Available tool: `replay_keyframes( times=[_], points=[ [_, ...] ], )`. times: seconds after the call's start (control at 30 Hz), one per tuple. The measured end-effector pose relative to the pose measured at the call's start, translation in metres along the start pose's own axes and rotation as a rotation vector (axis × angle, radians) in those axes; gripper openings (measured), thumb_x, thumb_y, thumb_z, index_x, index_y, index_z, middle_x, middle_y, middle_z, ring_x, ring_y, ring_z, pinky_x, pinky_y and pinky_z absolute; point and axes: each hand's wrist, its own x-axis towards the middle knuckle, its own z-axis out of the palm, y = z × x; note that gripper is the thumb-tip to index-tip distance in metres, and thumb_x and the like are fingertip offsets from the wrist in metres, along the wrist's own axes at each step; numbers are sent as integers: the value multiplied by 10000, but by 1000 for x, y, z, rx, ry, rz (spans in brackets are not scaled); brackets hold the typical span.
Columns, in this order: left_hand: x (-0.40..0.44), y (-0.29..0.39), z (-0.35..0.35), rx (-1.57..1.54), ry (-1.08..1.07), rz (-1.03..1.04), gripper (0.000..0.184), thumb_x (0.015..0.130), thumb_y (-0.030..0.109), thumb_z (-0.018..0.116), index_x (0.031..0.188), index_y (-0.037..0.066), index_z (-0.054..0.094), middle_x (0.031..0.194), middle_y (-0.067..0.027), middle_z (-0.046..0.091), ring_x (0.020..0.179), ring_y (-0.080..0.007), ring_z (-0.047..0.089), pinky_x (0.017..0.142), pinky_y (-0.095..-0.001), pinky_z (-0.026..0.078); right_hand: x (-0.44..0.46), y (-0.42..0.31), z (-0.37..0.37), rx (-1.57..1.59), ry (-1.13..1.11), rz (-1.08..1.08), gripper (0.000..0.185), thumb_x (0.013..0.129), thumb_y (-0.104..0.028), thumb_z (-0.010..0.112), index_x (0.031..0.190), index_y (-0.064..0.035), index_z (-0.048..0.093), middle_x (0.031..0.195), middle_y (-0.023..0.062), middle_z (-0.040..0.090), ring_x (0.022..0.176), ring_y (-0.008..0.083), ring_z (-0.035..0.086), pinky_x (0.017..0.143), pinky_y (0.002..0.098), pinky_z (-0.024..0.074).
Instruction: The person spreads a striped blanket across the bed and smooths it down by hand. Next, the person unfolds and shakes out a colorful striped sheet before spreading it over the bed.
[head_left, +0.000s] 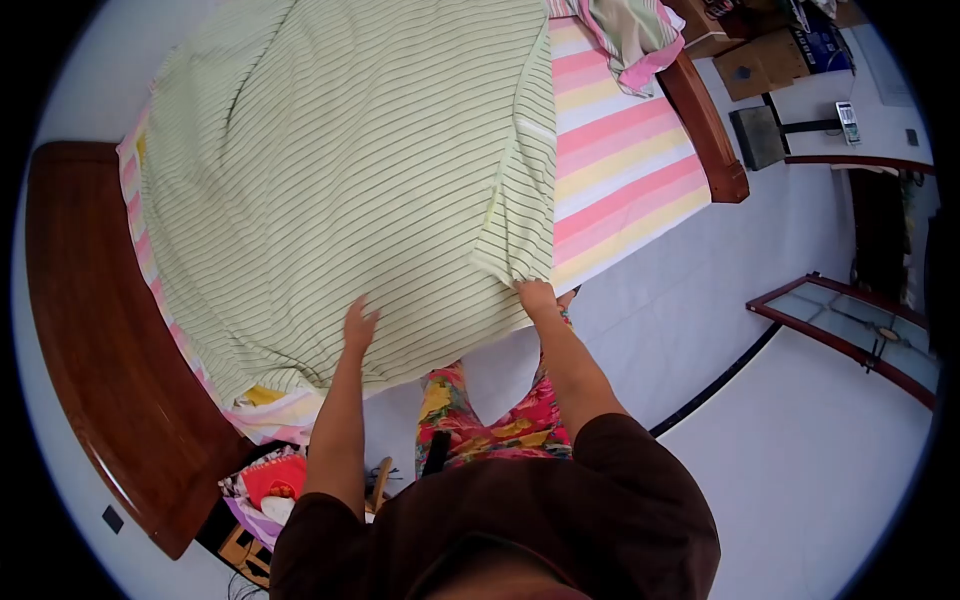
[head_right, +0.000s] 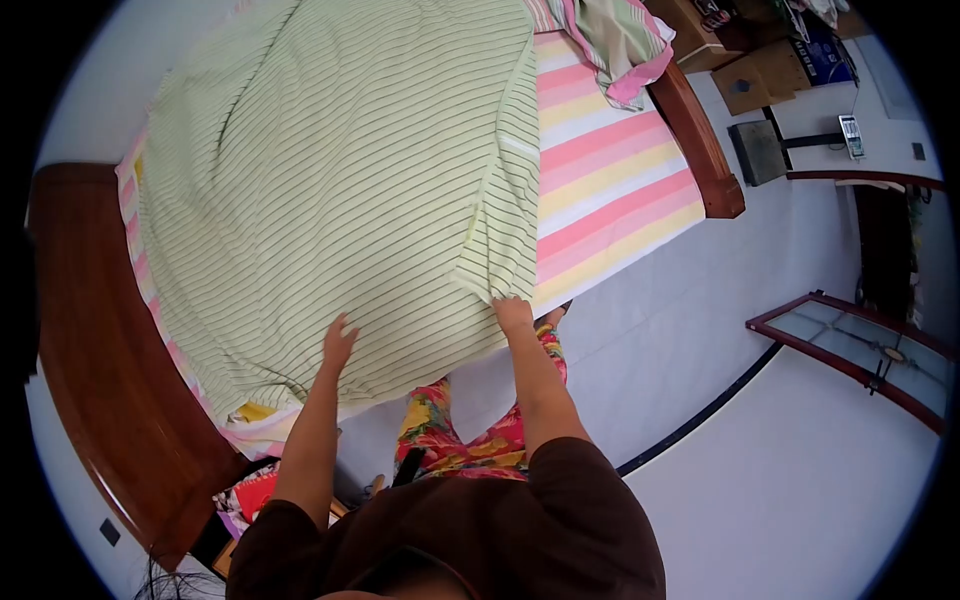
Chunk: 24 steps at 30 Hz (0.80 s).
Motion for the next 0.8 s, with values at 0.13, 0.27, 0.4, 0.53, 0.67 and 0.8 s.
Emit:
replay_keyframes(
  times=[0.13, 0.27, 0.4, 0.53, 0.67, 0.8],
  points=[
    [45, 132, 89, 35, -200, -74, 546, 765, 299, 628, 1224, 57, 458, 1107, -163, 549, 998, -276, 535, 854, -362, 420, -1, 52, 5, 282, -34, 62, 289, 826, -132, 421, 1087, -141, 545, 849, 153, 620, 848, 302, 598, 707, 419, 471],
    [68, 201, 179, -39, -289, -256, 563, 775, 330, 610, 1240, 61, 441, 1102, -177, 555, 1007, -287, 539, 851, -366, 425, -1, 147, 27, 951, 182, 392, 470, 788, -38, 450, 1245, -142, 415, 809, 153, 597, 677, 237, 599, 551, 339, 492],
    [62, 272, 255, 4, -387, -233, 548, 790, 328, 584, 1243, 59, 434, 1161, -174, 528, 1077, -306, 498, 901, -368, 398, -39, 260, 25, 1667, 325, 1117, 244, 810, -75, 491, 1053, -102, 488, 769, 91, 580, 531, 152, 544, 439, 257, 462],
    [40, 304, 311, 5, -442, -151, 496, 785, 312, 576, 1199, 55, 481, 1196, -167, 504, 1123, -315, 453, 944, -373, 363, -46, 315, 51, 1674, 42, 1247, 267, 792, -50, 499, 1058, -75, 492, 841, 110, 573, 539, 183, 560, 433, 288, 466],
    [23, 300, 339, 131, -512, -174, 492, 779, 325, 584, 1192, 73, 496, 1181, -178, 512, 1115, -315, 462, 940, -369, 370, -25, 316, 47, 1543, -8, 1175, 427, 775, -36, 482, 1195, -90, 426, 913, 112, 553, 658, 227, 590, 556, 343, 500],
    [22, 285, 333, 241, -477, -211, 523, 770, 316, 599, 1220, 85, 465, 1214, -208, 472, 1144, -339, 428, 959, -380, 353, 3, 334, 43, 734, 163, 820, 546, 744, -58, 534, 1264, -106, 376, 1068, 169, 511, 901, 291, 553, 755, 379, 473]
  ],
)
